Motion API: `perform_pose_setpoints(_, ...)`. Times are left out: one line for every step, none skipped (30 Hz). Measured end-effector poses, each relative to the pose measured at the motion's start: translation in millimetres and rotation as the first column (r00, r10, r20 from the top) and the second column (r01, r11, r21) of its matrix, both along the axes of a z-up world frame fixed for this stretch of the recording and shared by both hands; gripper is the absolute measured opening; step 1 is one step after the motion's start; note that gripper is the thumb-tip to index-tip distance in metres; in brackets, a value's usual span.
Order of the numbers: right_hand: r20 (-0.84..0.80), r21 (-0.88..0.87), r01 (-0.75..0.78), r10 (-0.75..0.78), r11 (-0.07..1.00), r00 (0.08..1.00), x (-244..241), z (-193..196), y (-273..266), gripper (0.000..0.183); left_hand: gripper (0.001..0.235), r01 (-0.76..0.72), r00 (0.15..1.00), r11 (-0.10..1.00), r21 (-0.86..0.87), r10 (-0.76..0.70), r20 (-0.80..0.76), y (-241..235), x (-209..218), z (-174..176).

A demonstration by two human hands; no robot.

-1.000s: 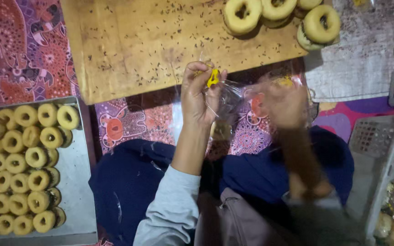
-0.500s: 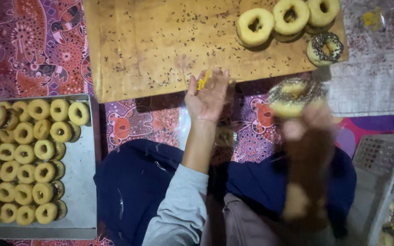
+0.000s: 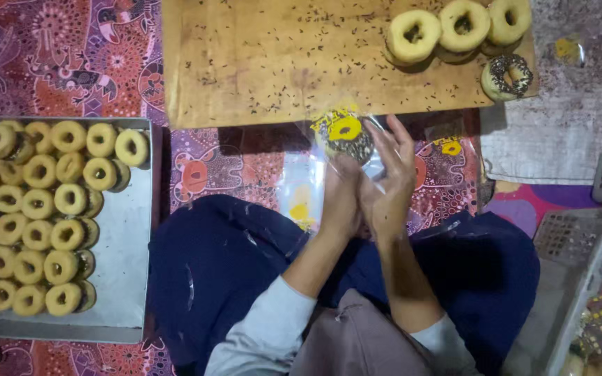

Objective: The person sits on the floor and repeatedly picks up doughnuts from a metal tray, places them into clear plastic bags, and sets the packaged doughnuts aside. The task involves handling doughnuts and plastic bags by hand.

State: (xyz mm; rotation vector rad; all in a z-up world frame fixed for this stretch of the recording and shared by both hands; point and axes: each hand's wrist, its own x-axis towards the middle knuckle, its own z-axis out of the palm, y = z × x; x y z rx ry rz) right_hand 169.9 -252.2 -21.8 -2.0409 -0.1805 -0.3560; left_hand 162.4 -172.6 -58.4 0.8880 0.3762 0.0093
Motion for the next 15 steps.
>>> perform_pose_setpoints(-0.041,0.017,-0.007,0.007,1.000,0.999,1.7,-1.3,3.1,0.062,0.071,0.059,0.997,0.946,0.320,-0.038,-0.071,1.8,-11.5,8.8)
perform_pose_setpoints(-0.082,0.034,-0.013,0.015,0.999,0.997,1.3,-2.7,6.3,0.061,0.078,-0.097,0.984,0.767,0.635,-0.023,0.179,11.5,-23.3,16.6)
perform_pose_setpoints(-0.156,0.266,-0.086,0.131,0.960,0.979,-0.3,-3.8,10.6,0.060,0.086,-0.310,0.910,0.483,0.819,-0.098,0.403,32.8,-38.7,23.8)
perform_pose_setpoints(-0.204,0.486,-0.132,0.258,0.864,0.944,-3.9,-3.8,14.6,0.059,0.094,-0.534,0.793,0.152,0.831,-0.250,0.555,54.7,-48.9,29.5)
perform_pose_setpoints(-0.230,0.683,-0.143,0.396,0.717,0.889,-10.8,-3.1,19.5,0.059,0.091,-0.497,0.789,0.155,0.854,-0.330,0.518,71.8,-56.2,33.4)
perform_pose_setpoints(-0.278,0.721,-0.143,0.472,0.678,0.837,-18.3,-0.1,23.6,0.056,0.088,-0.457,0.778,0.154,0.876,-0.407,0.478,87.8,-63.3,35.9)
perform_pose_setpoints(-0.318,0.760,-0.138,0.549,0.635,0.773,-25.8,3.9,30.0,0.053,0.085,-0.417,0.763,0.147,0.897,-0.480,0.433,103.3,-71.3,37.6)
perform_pose_setpoints(-0.350,0.796,-0.127,0.621,0.592,0.701,-32.5,8.9,37.9,0.051,0.063,-0.419,0.782,0.135,0.898,-0.448,0.433,116.8,-81.4,38.7)
perform_pose_setpoints(-0.428,0.619,-0.251,0.587,0.745,0.688,-41.6,14.3,47.0,0.047,0.041,-0.418,0.803,0.119,0.900,-0.415,0.428,128.7,-96.1,40.0)
perform_pose_setpoints(-0.490,0.402,-0.370,0.538,0.838,0.686,-49.8,19.1,56.9,0.043,0.022,-0.417,0.821,0.103,0.903,-0.383,0.423,139.4,-111.9,40.6)
perform_pose_setpoints(-0.537,0.160,-0.476,0.480,0.865,0.693,-57.6,22.9,67.3,0.040,0.016,-0.371,0.865,0.169,0.913,-0.295,0.406,149.4,-129.5,40.3)
perform_pose_setpoints(-0.537,0.042,-0.522,0.460,0.852,0.707,-67.9,26.0,78.8,0.036,0.012,-0.331,0.902,0.238,0.913,-0.206,0.380,159.3,-147.9,40.0)
perform_pose_setpoints(-0.527,-0.081,-0.561,0.442,0.824,0.726,-80.4,30.2,89.4,0.032,0.011,-0.305,0.929,0.309,0.901,-0.113,0.353,168.5,-164.3,39.7)
perform_pose_setpoints(-0.511,-0.203,-0.589,0.429,0.782,0.745,-93.2,32.7,99.1,0.029,0.013,-0.239,0.968,0.422,0.874,0.035,0.247,177.2,-180.1,38.9)
perform_pose_setpoints(-0.339,-0.128,-0.617,0.550,0.777,0.763,-102.9,32.1,106.8,0.024,0.016,-0.194,0.979,0.539,0.819,0.165,0.123,184.7,-192.6,35.7)
